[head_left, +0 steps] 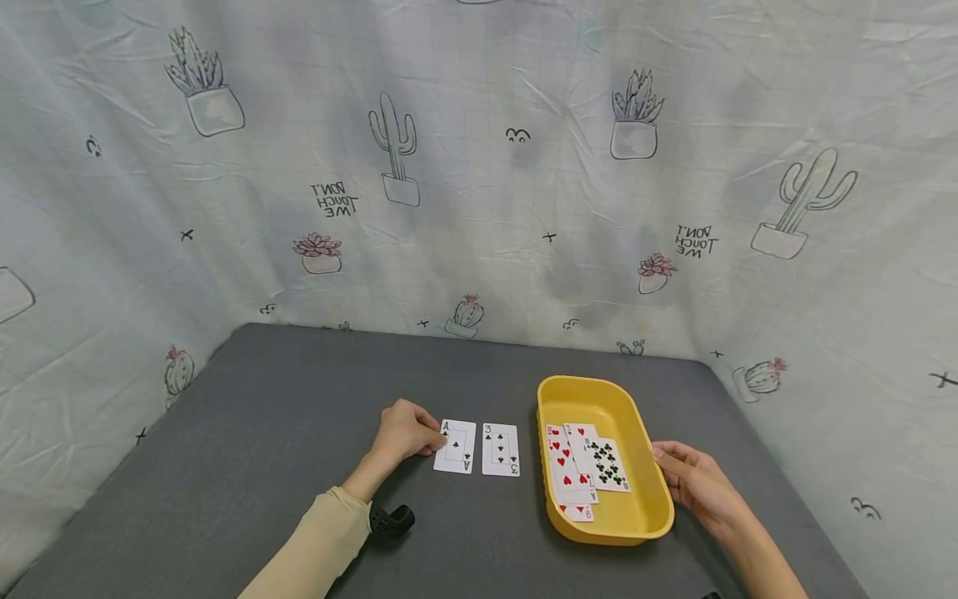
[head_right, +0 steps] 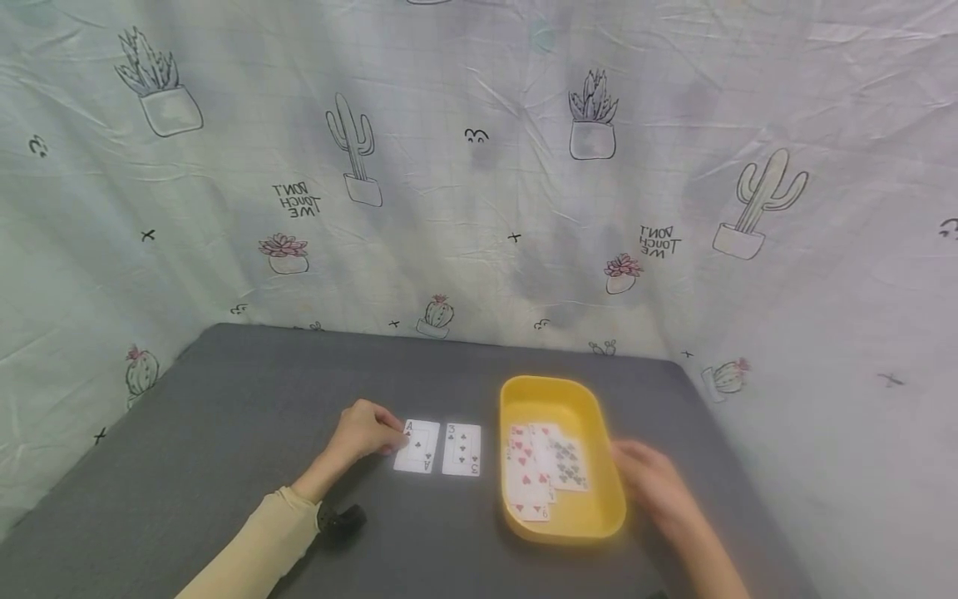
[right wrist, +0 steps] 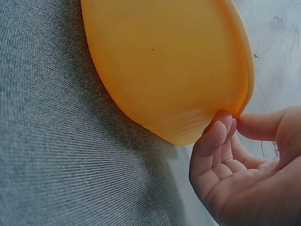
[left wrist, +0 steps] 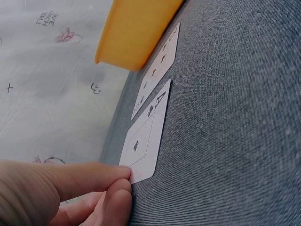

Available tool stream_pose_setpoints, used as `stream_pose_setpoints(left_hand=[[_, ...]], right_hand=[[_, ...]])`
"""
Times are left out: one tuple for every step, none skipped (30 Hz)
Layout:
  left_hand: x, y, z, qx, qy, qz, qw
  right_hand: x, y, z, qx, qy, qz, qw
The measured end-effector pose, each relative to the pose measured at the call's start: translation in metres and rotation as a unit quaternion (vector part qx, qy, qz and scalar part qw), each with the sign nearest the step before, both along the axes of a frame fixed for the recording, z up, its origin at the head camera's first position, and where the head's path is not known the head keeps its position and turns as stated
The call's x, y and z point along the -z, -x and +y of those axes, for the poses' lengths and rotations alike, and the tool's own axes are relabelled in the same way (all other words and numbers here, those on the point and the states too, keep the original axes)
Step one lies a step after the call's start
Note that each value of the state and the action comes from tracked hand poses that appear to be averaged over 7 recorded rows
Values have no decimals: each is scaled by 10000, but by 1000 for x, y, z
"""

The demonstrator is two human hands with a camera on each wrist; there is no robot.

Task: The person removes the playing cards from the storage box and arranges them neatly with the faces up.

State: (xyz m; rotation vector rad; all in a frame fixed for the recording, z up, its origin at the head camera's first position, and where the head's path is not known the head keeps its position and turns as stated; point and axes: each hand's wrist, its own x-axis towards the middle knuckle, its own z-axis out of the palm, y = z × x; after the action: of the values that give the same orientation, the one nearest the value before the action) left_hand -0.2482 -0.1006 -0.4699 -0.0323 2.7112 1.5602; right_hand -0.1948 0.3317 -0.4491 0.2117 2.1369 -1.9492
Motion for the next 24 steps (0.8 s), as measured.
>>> stream_pose_setpoints(left_hand=[[0,0,1,-17,-21,1,10000],[1,1,1,-28,-30,16,10000],[1,1,2,-32,-27,36,10000],[2,2,2,-73,-45,12,10000],[2,2,3,-86,-48,22,9999],[3,2,3,-93,-46,31,9999],[3,3,4,-109,-43,25,9999],[4,3,4,-115,-38,31,9999],[4,4,5,-112,-39,27,9999],[5,5,5,-111,-57,18,9999],[6,6,5,-105,-68,17,9999],[7,7,5,-95,-100,8,9999],[7,8,5,-75,-141,-3,9999],[8,9,4,-51,-204,-38,9998],[8,11,4,-20,-275,-82,9996],[8,12,4,8,-352,-149,9993],[8,13,3,33,-395,-215,9990],[7,14,3,56,-445,-286,9986],[7,15,2,84,-471,-341,9983],[6,16,2,95,-497,-415,9979],[4,17,2,111,-519,-460,9975],[3,18,2,131,-519,-479,9974],[2,18,3,156,-501,-464,9975],[1,18,3,206,-473,-407,9978]], right_hand=[[1,1,0,24,7,-6,10000],[2,2,1,-25,7,12,10000],[2,2,1,-44,14,27,10000],[2,3,2,-90,17,52,9999],[3,4,2,-80,32,59,9999],[3,5,2,-125,23,88,9999],[4,6,2,-119,12,106,9999],[4,7,3,-119,2,115,9999],[5,7,3,-70,-2,112,9999],[6,8,3,-79,-17,115,9999],[7,9,3,-34,-24,109,9999],[8,11,3,-3,-39,101,9999],[9,12,4,50,-32,92,9999],[10,13,4,55,-36,98,9999],[11,14,4,63,-35,109,9999],[12,15,5,49,-37,114,9999],[13,16,5,66,-29,120,9999],[13,17,5,51,-24,127,9999],[13,18,5,63,-7,131,9999],[14,19,5,55,3,135,9999],[14,19,5,47,24,136,9999],[14,20,5,-15,39,153,9999],[14,21,5,-43,58,169,9998],[14,22,5,-81,66,195,9998]])
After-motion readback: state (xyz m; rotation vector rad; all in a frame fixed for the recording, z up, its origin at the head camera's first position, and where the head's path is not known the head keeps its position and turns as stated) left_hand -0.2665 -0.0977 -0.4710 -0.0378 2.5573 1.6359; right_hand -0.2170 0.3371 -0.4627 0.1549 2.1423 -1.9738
